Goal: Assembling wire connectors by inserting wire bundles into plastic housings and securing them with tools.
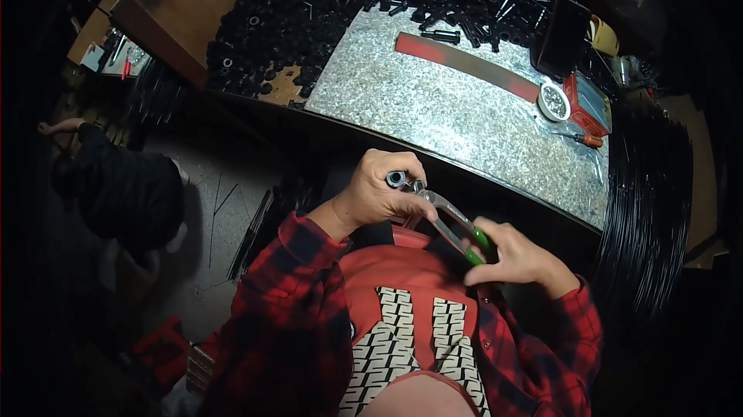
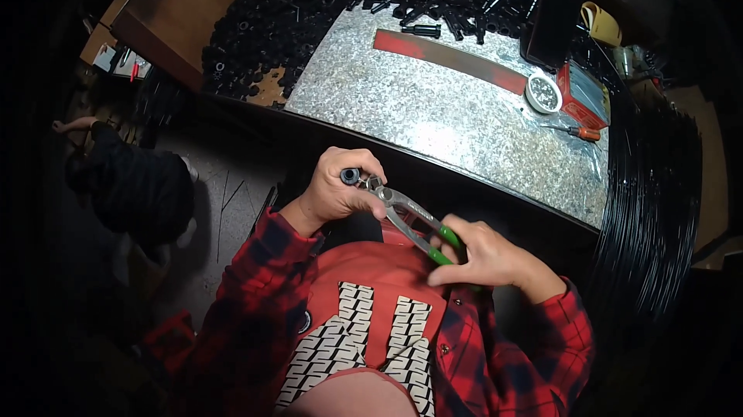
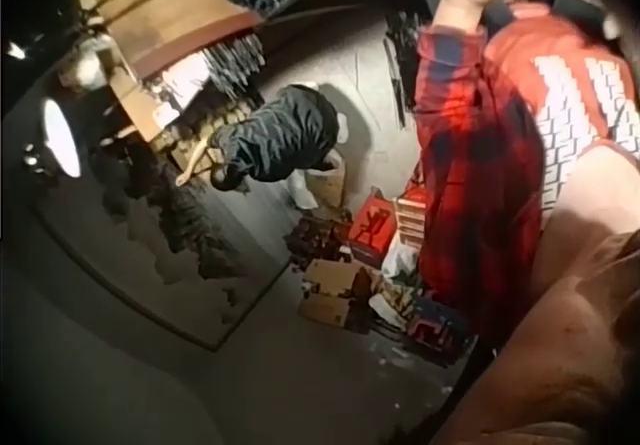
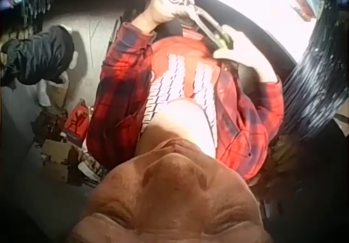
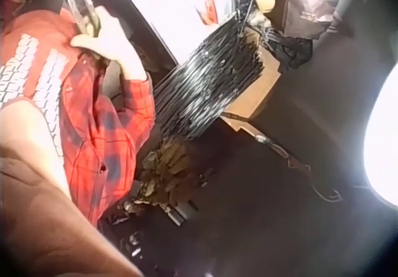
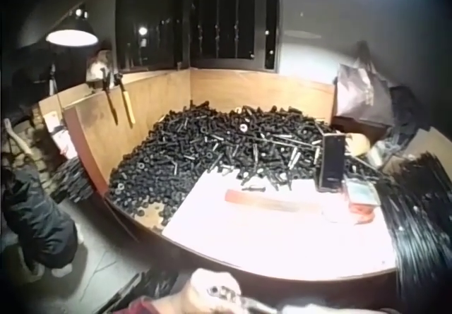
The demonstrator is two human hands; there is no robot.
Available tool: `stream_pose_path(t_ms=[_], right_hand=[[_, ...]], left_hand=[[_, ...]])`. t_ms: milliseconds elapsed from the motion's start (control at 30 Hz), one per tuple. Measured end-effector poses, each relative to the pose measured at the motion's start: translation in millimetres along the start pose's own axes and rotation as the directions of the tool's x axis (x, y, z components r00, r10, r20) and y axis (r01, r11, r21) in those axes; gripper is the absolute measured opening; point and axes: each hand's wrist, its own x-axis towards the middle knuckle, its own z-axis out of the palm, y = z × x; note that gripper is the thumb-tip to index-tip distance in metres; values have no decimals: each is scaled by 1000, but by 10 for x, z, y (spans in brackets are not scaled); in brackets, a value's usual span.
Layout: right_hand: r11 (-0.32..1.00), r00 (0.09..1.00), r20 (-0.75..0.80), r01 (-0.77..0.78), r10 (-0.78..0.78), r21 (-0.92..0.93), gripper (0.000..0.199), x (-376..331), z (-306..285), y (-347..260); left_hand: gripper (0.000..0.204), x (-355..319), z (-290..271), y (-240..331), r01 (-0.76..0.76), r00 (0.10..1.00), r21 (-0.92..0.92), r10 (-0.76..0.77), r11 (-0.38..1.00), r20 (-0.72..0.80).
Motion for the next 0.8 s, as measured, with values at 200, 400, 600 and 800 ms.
stream_pose_path(t_ms=[200, 400, 600, 800], right_hand=[[662, 872, -272, 75, -406, -746, 59, 2, -42, -189], [818, 951, -186, 102, -247, -565, 52, 79, -74, -179], [912, 914, -334, 85, -232, -401, 24, 304, 110, 28], [821, 848, -419, 32, -324, -570, 22, 362, 69, 124]], left_hand=[[59, 22, 112, -11, -75, 992, 118, 87, 990, -95], [62, 12, 105, -43, -117, 982, 112, 132, 987, -138], [62, -31, 154, -52, -51, 967, 61, 65, 997, -246], [65, -25, 182, -1, 10, 957, -2, -10, 1000, -290]])
